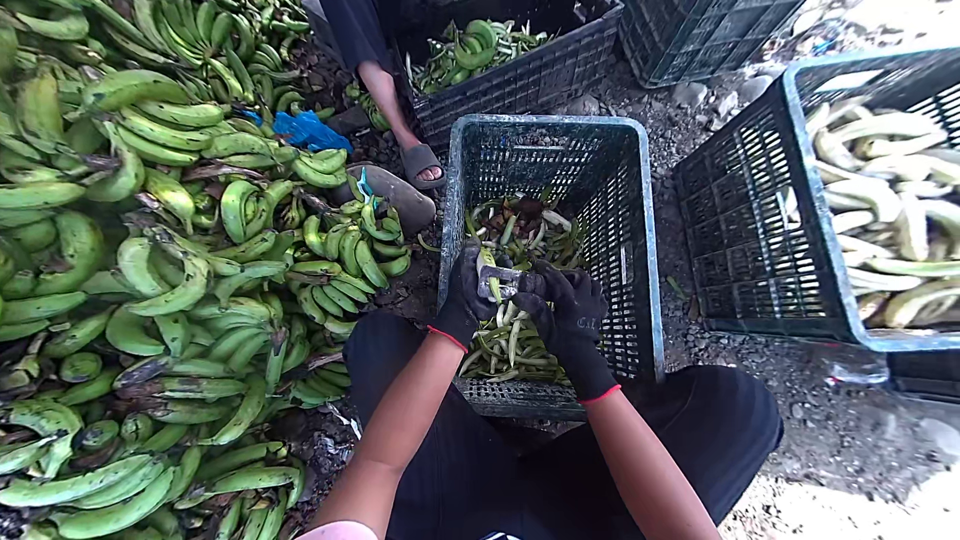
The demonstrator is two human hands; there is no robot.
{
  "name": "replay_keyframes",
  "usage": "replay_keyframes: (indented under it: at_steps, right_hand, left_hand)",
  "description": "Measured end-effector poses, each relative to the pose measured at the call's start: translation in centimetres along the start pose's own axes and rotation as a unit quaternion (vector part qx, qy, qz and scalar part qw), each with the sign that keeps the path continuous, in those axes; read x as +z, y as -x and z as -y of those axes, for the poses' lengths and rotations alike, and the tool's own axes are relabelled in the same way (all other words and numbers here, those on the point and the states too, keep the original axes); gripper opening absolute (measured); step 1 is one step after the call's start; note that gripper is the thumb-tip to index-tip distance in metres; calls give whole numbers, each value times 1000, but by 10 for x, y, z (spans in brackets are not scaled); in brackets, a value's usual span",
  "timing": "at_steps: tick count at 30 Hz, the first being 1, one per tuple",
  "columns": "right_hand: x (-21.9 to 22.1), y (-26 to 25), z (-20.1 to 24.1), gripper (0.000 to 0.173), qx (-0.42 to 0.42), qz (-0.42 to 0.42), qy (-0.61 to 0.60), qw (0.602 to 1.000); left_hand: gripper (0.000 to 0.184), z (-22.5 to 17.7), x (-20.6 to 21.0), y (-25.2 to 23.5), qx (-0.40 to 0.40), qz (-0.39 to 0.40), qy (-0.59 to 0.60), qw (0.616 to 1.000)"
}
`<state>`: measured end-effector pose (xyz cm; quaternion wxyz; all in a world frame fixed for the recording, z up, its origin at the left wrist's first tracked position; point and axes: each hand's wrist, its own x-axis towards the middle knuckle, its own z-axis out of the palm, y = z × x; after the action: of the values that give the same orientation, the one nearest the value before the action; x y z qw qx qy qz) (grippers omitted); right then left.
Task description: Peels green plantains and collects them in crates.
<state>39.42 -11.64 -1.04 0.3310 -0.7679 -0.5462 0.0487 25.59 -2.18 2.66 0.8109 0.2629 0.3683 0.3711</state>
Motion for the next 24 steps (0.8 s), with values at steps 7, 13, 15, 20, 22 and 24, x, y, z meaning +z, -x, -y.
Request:
replay_keyframes:
  at_steps: [7,13,15,20,22,24]
  right_hand:
    - [-8,-3,1,87,57,53,25,997]
    - [-17,-11,-4,68,111,141,-140,974]
    - [-24,-10,-6,69,121,158,-186,962]
    - [-24,-9,-9,83,127,103,-151,975]
    - [-23,-8,-10,87,36,88,-81,992]
    - [-16,-6,-12,87,-65,45,-33,996]
  left_hand:
    - [55,10,1,-3,110,-21,-232,966]
    - [54,7,8,9,247,44,-506,825]
    - [56,4,12,11,218,81,-500,834]
    - [59,-1,8,3,86,118,-132,980]
    - [67,-7,0,-2,29,124,-14,992]
    - [63,-10,-7,-8,-15,112,36,993]
